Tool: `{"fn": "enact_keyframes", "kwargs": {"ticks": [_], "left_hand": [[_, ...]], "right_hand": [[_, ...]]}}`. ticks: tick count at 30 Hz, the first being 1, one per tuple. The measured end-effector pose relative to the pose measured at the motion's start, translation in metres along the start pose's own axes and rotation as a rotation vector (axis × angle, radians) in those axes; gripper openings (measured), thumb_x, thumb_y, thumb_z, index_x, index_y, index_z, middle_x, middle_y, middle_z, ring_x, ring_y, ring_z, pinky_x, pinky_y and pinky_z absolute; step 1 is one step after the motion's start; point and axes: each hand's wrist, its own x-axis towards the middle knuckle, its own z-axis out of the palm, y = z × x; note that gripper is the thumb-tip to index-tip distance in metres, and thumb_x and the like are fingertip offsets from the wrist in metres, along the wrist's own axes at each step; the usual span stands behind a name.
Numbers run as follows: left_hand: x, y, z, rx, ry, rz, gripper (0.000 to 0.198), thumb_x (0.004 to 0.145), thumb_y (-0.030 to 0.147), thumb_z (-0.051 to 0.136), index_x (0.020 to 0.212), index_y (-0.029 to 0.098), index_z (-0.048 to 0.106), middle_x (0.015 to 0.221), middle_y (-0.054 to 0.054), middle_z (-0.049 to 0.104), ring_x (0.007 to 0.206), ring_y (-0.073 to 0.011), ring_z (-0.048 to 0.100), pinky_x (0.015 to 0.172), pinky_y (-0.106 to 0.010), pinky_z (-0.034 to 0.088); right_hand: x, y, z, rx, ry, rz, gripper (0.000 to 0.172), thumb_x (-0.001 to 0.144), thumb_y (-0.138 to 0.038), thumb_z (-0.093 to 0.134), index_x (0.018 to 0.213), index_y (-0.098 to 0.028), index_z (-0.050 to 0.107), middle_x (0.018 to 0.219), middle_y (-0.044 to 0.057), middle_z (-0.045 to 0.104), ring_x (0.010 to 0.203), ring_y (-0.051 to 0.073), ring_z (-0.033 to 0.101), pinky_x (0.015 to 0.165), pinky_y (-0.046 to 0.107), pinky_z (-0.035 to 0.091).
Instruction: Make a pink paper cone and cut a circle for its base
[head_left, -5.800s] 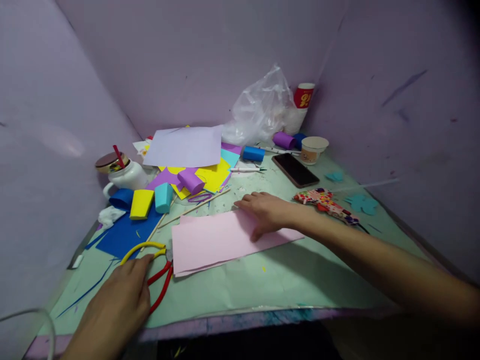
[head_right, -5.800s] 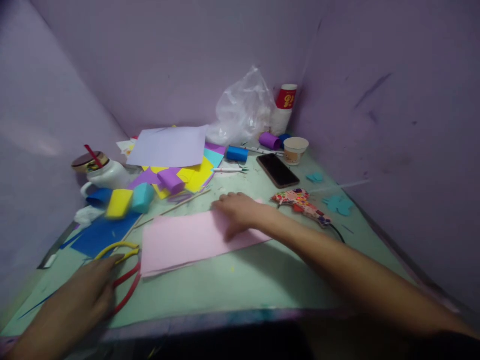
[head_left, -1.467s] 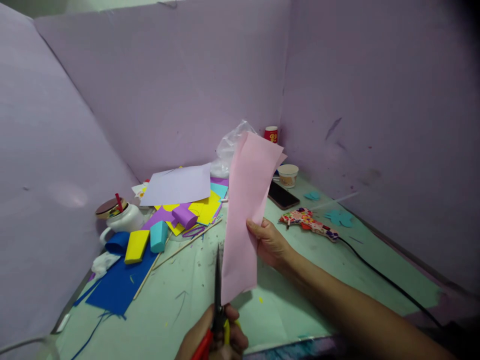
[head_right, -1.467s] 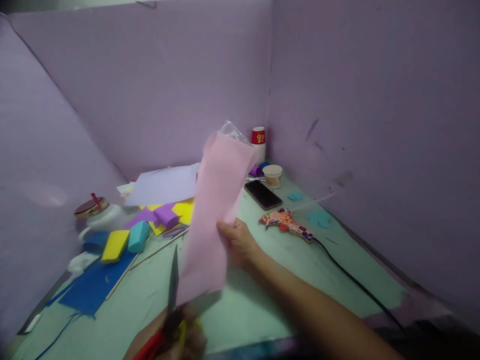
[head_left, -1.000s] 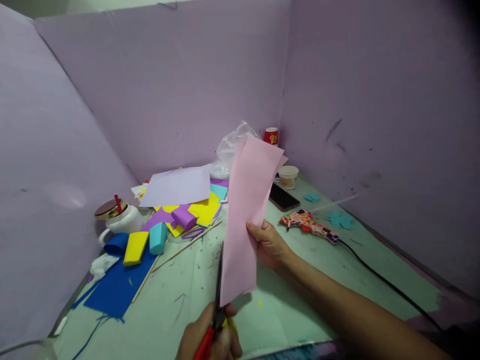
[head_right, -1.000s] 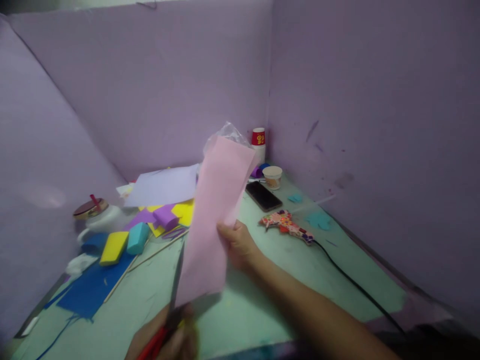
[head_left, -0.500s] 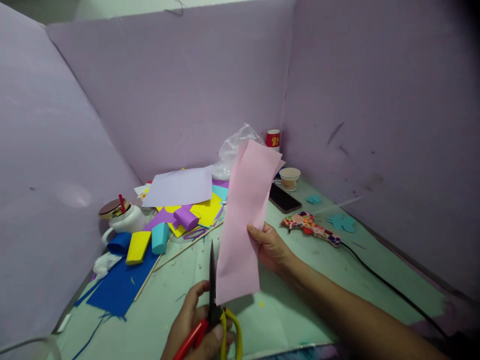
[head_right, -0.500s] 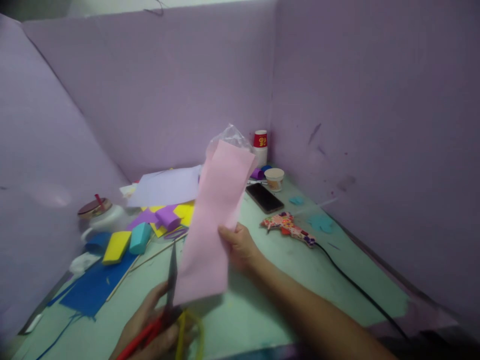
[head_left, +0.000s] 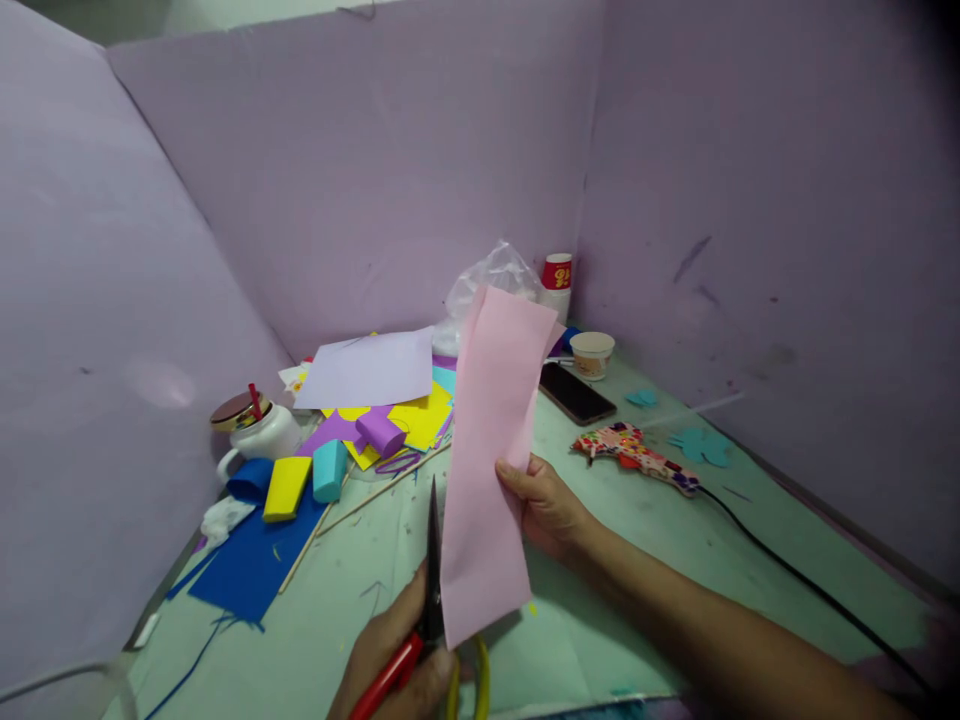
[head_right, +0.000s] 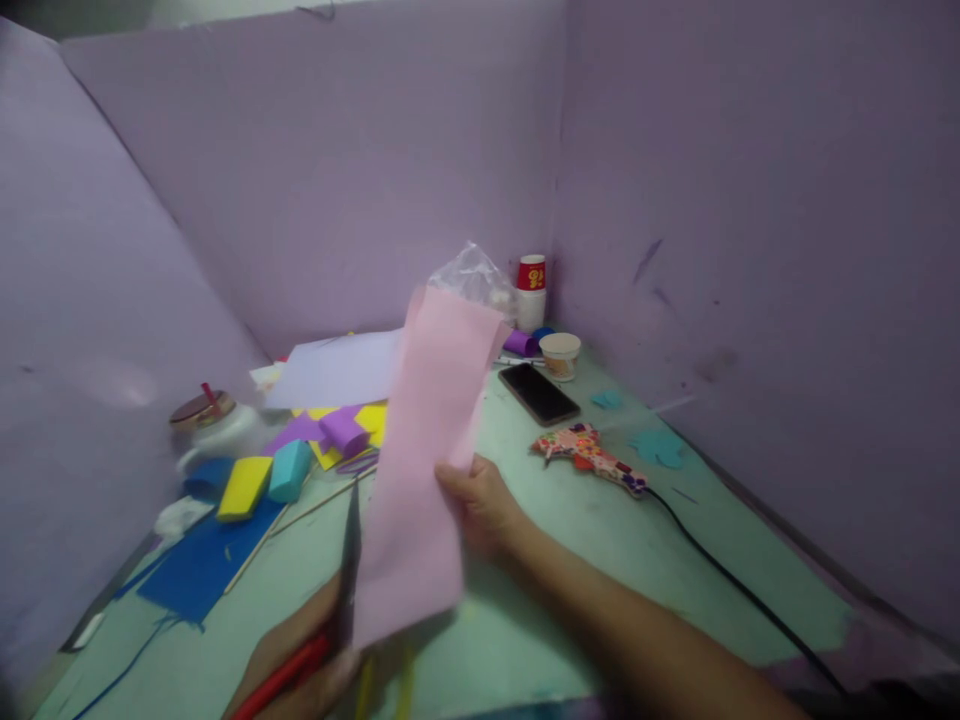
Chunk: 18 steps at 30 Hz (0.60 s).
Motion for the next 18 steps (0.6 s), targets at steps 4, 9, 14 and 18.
{"fn": "enact_keyframes", "kwargs": {"ticks": [4,9,14,18], "left_hand": [[0.0023,-0.0020,0.0009,-0.055,-0.048,0.036,0.067,0.073,0.038,0.069,0.134,0.023,0.046,0.107,-0.006,0.068,0.108,-0.0300,0.059,0.093,-0.036,0.047],[0.0020,-0.0010,0.0015,-0.036,-0.203,-0.100,0.068,0.076,0.040,0.065,0.136,0.022,0.039,0.072,-0.004,0.068,0.066,-0.0206,0.066,0.069,-0.032,0.054],[0.0019,0.0054,0.0055,0.112,-0.183,-0.022,0.047,0.078,0.047,0.061,0.114,0.017,0.061,0.064,-0.005,0.064,0.065,-0.0208,0.064,0.071,-0.033,0.054],[0.0028,0.0068,0.0072,0.141,-0.107,0.009,0.037,0.075,0.046,0.065,0.102,0.021,0.067,0.085,-0.008,0.068,0.090,-0.0259,0.064,0.086,-0.037,0.050]], "right_hand": [[-0.0001,0.0012,-0.0008,0.004,0.003,-0.006,0.035,0.059,-0.030,0.081,0.087,-0.013,0.069,0.071,0.007,0.074,0.062,0.021,0.068,0.070,0.037,0.054],[-0.0003,0.0022,-0.0009,-0.003,0.012,-0.011,0.035,0.057,-0.031,0.082,0.084,-0.012,0.069,0.069,0.007,0.074,0.061,0.021,0.068,0.070,0.037,0.054],[-0.0007,0.0037,-0.0001,-0.004,0.024,0.014,0.035,0.056,-0.032,0.083,0.082,-0.013,0.069,0.067,0.006,0.073,0.059,0.021,0.067,0.069,0.038,0.053],[-0.0014,0.0055,0.0010,-0.005,0.021,0.008,0.036,0.057,-0.032,0.082,0.084,-0.012,0.069,0.068,0.007,0.073,0.059,0.020,0.067,0.069,0.036,0.053]]}}
